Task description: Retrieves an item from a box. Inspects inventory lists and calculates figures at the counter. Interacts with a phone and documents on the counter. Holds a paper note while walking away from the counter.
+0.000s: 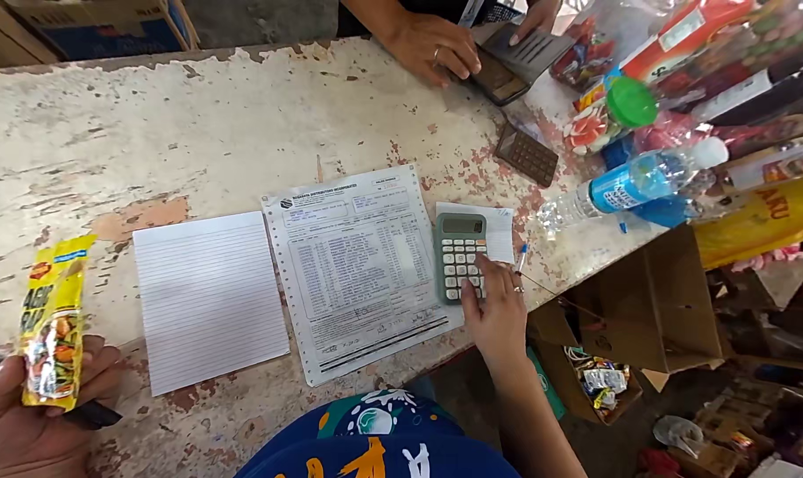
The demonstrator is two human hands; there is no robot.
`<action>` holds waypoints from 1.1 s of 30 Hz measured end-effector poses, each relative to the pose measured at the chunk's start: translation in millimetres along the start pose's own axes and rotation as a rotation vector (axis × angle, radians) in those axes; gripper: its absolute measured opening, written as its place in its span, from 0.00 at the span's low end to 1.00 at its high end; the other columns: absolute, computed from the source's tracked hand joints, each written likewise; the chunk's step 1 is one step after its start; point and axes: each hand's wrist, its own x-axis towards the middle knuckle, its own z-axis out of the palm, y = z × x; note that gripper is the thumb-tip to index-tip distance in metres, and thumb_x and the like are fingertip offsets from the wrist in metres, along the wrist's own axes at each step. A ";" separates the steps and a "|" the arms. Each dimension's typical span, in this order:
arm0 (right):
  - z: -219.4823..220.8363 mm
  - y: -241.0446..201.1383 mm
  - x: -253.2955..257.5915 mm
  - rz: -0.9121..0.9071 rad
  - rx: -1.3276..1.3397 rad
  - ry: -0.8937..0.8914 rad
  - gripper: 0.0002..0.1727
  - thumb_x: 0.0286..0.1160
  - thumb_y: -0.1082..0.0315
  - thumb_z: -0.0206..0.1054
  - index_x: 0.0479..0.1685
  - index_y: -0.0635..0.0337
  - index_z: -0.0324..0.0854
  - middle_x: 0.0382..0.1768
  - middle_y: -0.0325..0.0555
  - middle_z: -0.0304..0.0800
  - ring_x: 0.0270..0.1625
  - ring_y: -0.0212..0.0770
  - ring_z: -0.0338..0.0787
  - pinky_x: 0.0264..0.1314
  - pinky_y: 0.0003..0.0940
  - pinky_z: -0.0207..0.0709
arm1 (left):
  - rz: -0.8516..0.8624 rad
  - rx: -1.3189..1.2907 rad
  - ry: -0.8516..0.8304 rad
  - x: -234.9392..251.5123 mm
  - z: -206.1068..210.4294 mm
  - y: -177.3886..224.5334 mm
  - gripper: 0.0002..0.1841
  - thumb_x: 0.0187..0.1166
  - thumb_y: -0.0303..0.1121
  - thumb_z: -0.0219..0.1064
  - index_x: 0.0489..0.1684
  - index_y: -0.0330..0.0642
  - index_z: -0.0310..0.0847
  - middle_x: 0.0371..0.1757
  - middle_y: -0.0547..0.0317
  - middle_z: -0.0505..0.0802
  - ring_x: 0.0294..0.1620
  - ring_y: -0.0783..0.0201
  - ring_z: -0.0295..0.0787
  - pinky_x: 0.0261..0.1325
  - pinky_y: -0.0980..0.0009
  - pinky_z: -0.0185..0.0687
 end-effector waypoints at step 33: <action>22.1 -67.8 -10.1 -0.354 0.193 -0.311 0.18 0.84 0.65 0.59 0.63 0.61 0.89 0.44 0.56 0.94 0.47 0.57 0.95 0.45 0.52 0.87 | 0.058 0.149 0.076 -5.0 2.7 1.2 0.15 0.74 0.45 0.71 0.46 0.43 0.90 0.34 0.64 0.92 0.22 0.78 0.84 0.22 0.87 0.77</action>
